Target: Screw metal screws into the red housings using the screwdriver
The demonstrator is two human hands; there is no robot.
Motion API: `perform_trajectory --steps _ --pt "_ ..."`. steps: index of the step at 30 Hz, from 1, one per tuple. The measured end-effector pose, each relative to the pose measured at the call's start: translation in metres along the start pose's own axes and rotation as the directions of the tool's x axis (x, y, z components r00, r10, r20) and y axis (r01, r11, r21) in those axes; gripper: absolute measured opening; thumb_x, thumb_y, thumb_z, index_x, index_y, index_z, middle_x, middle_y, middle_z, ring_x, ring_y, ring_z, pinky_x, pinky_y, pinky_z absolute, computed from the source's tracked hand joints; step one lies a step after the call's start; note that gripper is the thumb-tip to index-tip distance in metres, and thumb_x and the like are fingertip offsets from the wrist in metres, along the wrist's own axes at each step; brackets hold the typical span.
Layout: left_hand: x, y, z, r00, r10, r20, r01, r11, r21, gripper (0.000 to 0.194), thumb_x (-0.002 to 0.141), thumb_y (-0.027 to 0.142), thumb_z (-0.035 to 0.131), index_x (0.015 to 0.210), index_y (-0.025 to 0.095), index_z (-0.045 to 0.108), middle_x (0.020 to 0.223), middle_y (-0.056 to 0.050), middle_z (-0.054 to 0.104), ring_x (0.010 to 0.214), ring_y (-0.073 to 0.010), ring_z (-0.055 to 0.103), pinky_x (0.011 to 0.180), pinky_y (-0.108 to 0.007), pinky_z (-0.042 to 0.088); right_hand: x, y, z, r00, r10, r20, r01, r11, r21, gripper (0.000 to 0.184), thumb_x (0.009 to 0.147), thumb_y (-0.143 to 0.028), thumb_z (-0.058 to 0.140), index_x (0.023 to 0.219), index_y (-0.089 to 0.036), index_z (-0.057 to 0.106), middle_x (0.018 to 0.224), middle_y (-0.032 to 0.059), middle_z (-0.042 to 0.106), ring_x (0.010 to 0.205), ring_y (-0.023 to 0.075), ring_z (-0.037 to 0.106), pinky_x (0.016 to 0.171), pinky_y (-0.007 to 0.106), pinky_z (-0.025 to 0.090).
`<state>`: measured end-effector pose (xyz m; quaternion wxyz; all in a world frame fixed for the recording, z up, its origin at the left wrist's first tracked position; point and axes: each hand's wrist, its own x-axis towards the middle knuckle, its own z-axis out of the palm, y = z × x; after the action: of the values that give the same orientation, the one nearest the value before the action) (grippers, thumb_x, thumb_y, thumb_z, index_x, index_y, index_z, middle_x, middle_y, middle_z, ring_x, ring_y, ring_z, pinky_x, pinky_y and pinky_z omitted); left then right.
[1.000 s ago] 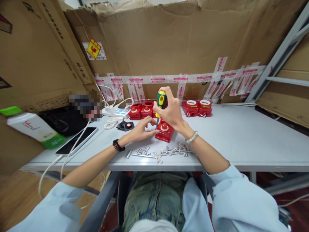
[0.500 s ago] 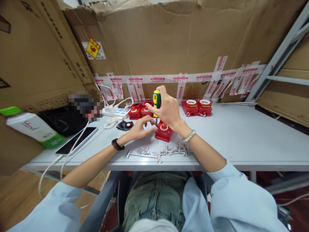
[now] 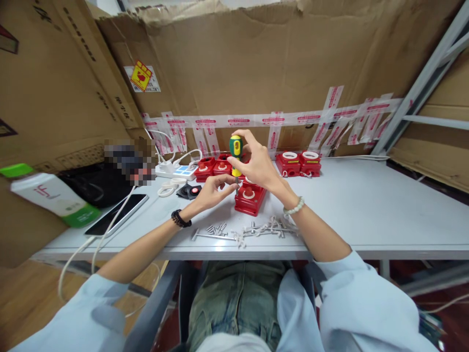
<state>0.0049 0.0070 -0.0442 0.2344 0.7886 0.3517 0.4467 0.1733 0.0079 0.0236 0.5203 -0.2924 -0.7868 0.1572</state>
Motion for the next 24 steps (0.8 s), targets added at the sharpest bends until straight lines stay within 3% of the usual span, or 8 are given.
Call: perform_trajectory --steps 3,5,9,12,16,18,22,24 --pt "0.002 -0.001 0.003 0.998 0.002 -0.067 -0.005 0.999 -0.036 0.021 0.082 0.036 0.070 0.086 0.016 0.069 0.084 -0.003 0.073 0.070 -0.0124 0.058 0.062 -0.026 0.038 -0.004 -0.004 0.009 0.992 -0.007 -0.129 -0.012 0.989 -0.148 0.043 0.076 -0.028 0.069 0.112 -0.024 0.047 0.075 -0.0040 0.052 0.062 0.0138 0.053 0.063 0.033 0.049" --pt "0.003 -0.001 0.004 0.996 0.003 -0.092 -0.009 0.998 -0.063 0.024 0.080 0.038 0.072 0.075 0.015 0.066 0.076 -0.002 0.071 0.064 -0.0112 0.054 0.060 -0.026 0.037 -0.006 -0.006 0.011 0.989 -0.014 -0.147 -0.018 0.978 -0.208 0.044 0.076 -0.030 0.070 0.114 -0.024 0.047 0.079 -0.0027 0.054 0.064 0.0147 0.053 0.066 0.035 0.049" --pt "0.002 0.001 0.002 0.999 0.011 -0.035 -0.012 0.998 -0.056 0.026 0.084 0.040 0.066 0.078 0.014 0.069 0.076 -0.003 0.072 0.060 -0.0104 0.051 0.057 -0.026 0.036 -0.005 -0.007 0.000 1.000 -0.025 0.006 0.026 0.998 -0.062 0.049 0.079 -0.025 0.063 0.125 -0.024 0.045 0.094 0.0016 0.061 0.082 0.0176 0.062 0.075 0.036 0.051" --pt "0.001 0.003 0.002 1.000 0.018 -0.019 -0.019 1.000 -0.023 0.024 0.087 0.038 0.064 0.090 0.016 0.071 0.084 -0.004 0.074 0.066 -0.0118 0.057 0.059 -0.025 0.036 -0.003 -0.005 -0.006 0.995 0.004 0.104 -0.010 0.998 0.059 0.047 0.080 -0.023 0.060 0.125 -0.023 0.044 0.086 0.0000 0.061 0.078 0.0160 0.063 0.069 0.032 0.052" --pt "0.002 0.001 0.006 0.994 0.049 -0.094 -0.051 0.998 -0.024 0.021 0.080 0.036 0.072 0.086 0.016 0.067 0.078 -0.001 0.071 0.069 -0.0121 0.059 0.061 -0.024 0.038 -0.005 -0.006 0.002 0.997 -0.037 -0.061 0.031 0.994 -0.103 0.043 0.076 -0.030 0.070 0.112 -0.023 0.048 0.080 -0.0032 0.056 0.068 0.0136 0.055 0.066 0.032 0.049" --pt "0.002 -0.001 0.006 0.992 0.058 -0.116 -0.062 0.998 -0.033 0.021 0.080 0.034 0.071 0.078 0.015 0.065 0.074 -0.001 0.070 0.066 -0.0112 0.058 0.058 -0.023 0.038 -0.007 -0.008 0.005 0.995 -0.057 -0.085 0.042 0.986 -0.163 0.045 0.076 -0.032 0.070 0.115 -0.022 0.048 0.086 -0.0013 0.058 0.070 0.0146 0.055 0.070 0.035 0.050" --pt "0.002 0.001 0.003 0.997 0.065 -0.038 -0.066 0.998 -0.026 0.018 0.085 0.032 0.067 0.081 0.015 0.069 0.077 -0.003 0.073 0.066 -0.0120 0.060 0.057 -0.024 0.039 -0.006 -0.009 -0.001 0.997 -0.039 0.070 0.040 0.999 -0.015 0.049 0.080 -0.027 0.062 0.126 -0.023 0.046 0.106 0.0041 0.061 0.088 0.0182 0.064 0.081 0.038 0.053" --pt "0.002 0.004 0.001 0.998 0.067 0.012 -0.067 0.998 -0.019 0.019 0.088 0.033 0.063 0.087 0.016 0.071 0.084 -0.004 0.076 0.070 -0.0135 0.063 0.059 -0.024 0.040 -0.005 -0.007 -0.004 0.991 -0.007 0.132 -0.005 0.995 0.095 0.048 0.080 -0.027 0.061 0.126 -0.023 0.046 0.101 0.0037 0.063 0.088 0.0185 0.066 0.078 0.036 0.054"
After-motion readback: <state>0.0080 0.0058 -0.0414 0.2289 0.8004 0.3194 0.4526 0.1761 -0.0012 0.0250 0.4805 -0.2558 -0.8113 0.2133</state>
